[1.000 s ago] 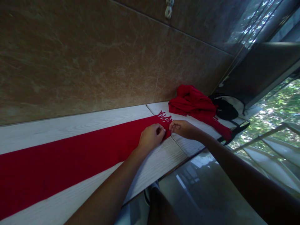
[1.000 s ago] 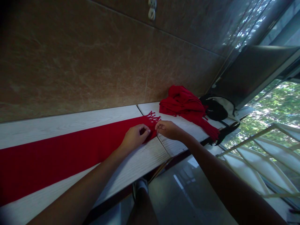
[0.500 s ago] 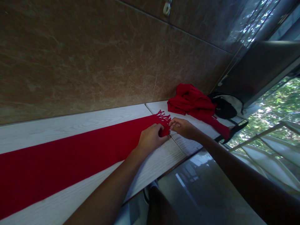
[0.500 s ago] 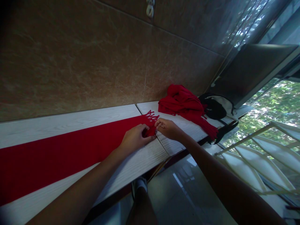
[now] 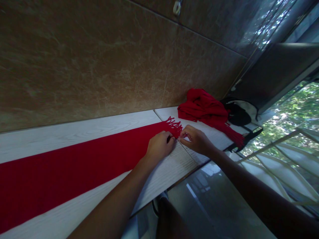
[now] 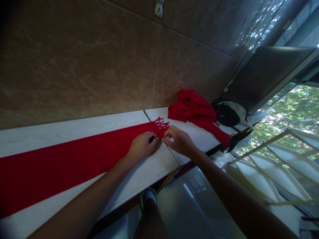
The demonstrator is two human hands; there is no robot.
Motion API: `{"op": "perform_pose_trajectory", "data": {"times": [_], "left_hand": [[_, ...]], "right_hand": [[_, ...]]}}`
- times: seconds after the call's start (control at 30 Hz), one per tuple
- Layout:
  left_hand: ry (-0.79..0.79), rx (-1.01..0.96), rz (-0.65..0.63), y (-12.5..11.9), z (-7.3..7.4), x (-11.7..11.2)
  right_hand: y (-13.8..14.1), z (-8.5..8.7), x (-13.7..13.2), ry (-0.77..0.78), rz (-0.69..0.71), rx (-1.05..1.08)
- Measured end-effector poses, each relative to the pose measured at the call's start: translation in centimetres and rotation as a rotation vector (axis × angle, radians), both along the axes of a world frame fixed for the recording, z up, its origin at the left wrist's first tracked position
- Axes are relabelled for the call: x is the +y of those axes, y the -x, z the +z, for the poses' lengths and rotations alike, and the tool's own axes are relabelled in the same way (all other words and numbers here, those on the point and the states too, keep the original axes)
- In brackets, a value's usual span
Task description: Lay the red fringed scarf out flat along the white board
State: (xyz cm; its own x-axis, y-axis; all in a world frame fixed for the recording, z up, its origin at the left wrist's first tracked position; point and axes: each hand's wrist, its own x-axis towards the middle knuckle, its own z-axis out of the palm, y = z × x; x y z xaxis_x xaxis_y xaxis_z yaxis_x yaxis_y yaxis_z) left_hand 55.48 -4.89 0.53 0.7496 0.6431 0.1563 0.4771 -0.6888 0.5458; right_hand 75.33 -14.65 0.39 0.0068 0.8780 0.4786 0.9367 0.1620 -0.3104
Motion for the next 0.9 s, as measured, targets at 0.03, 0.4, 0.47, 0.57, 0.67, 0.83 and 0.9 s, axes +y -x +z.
{"op": "perform_pose_trajectory", "data": {"times": [0.03,0.4,0.47,0.57,0.67,0.83,0.9], "left_hand": [[0.001,-0.002,-0.002,0.0,0.0,0.0],[0.005,-0.033,-0.009,0.1,-0.4,0.2],[0.006,-0.031,-0.003,0.0,-0.5,0.2],[0.004,-0.035,0.001,0.0,-0.5,0.1],[0.007,-0.034,0.001,-0.1,-0.5,0.1],[0.009,-0.036,0.001,-0.1,-0.5,0.3],[0.01,-0.034,0.002,0.0,-0.5,0.3]], "right_hand": [[0.1,-0.2,-0.2,0.015,-0.019,-0.033],[1.2,-1.2,0.9,0.01,-0.188,0.094],[1.1,-1.2,1.1,0.009,-0.185,0.156],[1.0,-1.2,1.0,0.023,-0.174,0.171],[1.0,-1.3,0.7,0.034,-0.156,0.175],[1.6,-1.6,0.9,0.015,-0.154,0.283],[1.9,-1.6,1.1,0.002,-0.163,0.324]]}}
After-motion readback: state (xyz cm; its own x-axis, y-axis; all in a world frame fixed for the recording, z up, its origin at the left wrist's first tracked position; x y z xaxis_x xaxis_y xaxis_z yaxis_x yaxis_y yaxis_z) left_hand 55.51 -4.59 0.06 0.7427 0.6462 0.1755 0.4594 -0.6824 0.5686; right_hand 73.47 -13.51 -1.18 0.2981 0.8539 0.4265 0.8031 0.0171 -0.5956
